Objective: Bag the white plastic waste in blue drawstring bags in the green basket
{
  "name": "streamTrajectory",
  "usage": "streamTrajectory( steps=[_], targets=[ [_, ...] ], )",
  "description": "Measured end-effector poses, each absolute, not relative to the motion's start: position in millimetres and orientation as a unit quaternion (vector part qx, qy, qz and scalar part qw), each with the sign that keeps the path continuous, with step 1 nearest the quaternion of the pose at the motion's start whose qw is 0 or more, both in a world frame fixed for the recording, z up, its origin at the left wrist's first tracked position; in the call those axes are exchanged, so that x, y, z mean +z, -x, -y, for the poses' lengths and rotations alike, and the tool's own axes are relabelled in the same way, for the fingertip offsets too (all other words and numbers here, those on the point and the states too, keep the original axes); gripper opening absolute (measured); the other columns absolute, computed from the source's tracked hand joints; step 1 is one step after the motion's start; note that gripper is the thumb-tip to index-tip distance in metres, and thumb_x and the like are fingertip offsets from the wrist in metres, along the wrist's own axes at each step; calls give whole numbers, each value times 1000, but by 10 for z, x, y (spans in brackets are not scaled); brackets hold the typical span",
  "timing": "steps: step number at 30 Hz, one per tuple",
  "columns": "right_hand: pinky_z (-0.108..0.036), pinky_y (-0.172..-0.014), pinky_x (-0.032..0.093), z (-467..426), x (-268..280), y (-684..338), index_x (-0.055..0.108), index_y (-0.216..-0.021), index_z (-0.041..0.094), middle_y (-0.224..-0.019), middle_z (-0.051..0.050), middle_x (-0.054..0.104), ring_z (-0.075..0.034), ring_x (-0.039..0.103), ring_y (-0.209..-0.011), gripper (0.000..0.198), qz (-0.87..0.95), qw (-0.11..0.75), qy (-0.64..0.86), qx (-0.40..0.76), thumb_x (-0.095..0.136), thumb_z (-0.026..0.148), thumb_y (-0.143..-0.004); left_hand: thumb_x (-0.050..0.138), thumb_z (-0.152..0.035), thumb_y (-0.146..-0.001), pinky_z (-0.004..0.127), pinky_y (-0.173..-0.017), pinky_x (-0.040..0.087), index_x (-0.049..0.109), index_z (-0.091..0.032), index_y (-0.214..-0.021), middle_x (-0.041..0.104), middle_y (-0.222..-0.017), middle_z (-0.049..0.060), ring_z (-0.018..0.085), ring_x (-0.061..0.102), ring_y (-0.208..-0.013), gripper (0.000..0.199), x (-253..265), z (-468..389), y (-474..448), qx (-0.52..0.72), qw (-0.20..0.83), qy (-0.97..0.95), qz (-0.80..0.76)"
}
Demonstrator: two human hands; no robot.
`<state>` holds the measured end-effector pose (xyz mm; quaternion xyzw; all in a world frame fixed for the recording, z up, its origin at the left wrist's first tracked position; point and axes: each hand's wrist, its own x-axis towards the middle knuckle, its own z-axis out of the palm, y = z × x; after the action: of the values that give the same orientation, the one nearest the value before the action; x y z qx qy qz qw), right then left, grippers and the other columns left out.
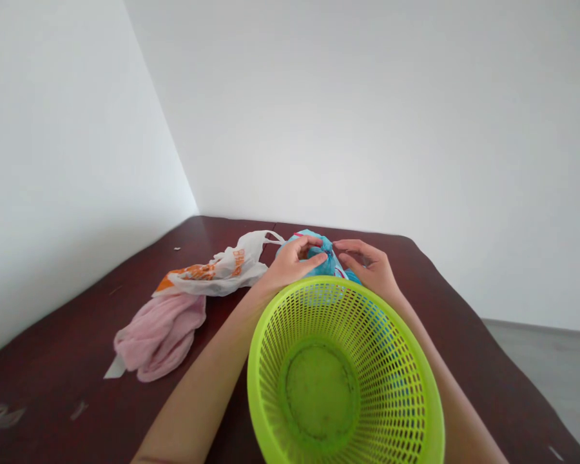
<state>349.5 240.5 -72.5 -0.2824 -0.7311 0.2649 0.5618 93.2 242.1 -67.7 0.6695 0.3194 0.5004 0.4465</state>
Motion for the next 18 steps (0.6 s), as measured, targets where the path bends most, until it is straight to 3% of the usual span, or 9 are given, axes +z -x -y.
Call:
streamTrajectory(
  steps=[5,8,12,18],
  targets=[
    [-53,-116,64,-2406,-736,-3486,94,-126,37,-136,-6,89,-31,82,-130,20,738,555,283,261,87,40,-108,97,-39,-93,37,-88,64,76,-22,-128,85,-110,7,22,82,-95,45,-749,-2491,-1001,488,489,-661,-293],
    [-45,-94,67,-2491,-830,-3473,92,-132,35,-122,-6,89,-27,83,-107,31,727,539,306,295,91,43,-102,97,-36,-92,34,-83,63,70,-25,-132,85,-111,6,20,83,-92,50,-847,-2543,-1019,488,489,-664,-286],
    [-36,-70,54,-2632,-1006,-3417,89,-134,33,-86,1,74,-20,65,-74,41,722,519,317,330,91,43,-95,90,-30,-92,31,-76,58,60,-27,-124,82,-103,2,18,78,-84,44,-996,-2626,-1045,496,465,-668,-302],
    [-36,-65,41,-2672,-1177,-3326,78,-93,34,-69,3,62,-20,51,-66,22,720,460,372,363,92,47,-85,86,-39,-95,34,-83,55,66,-24,-107,75,-103,2,20,71,-93,28,-1014,-2614,-1005,478,354,-734,-326]
  ],
)
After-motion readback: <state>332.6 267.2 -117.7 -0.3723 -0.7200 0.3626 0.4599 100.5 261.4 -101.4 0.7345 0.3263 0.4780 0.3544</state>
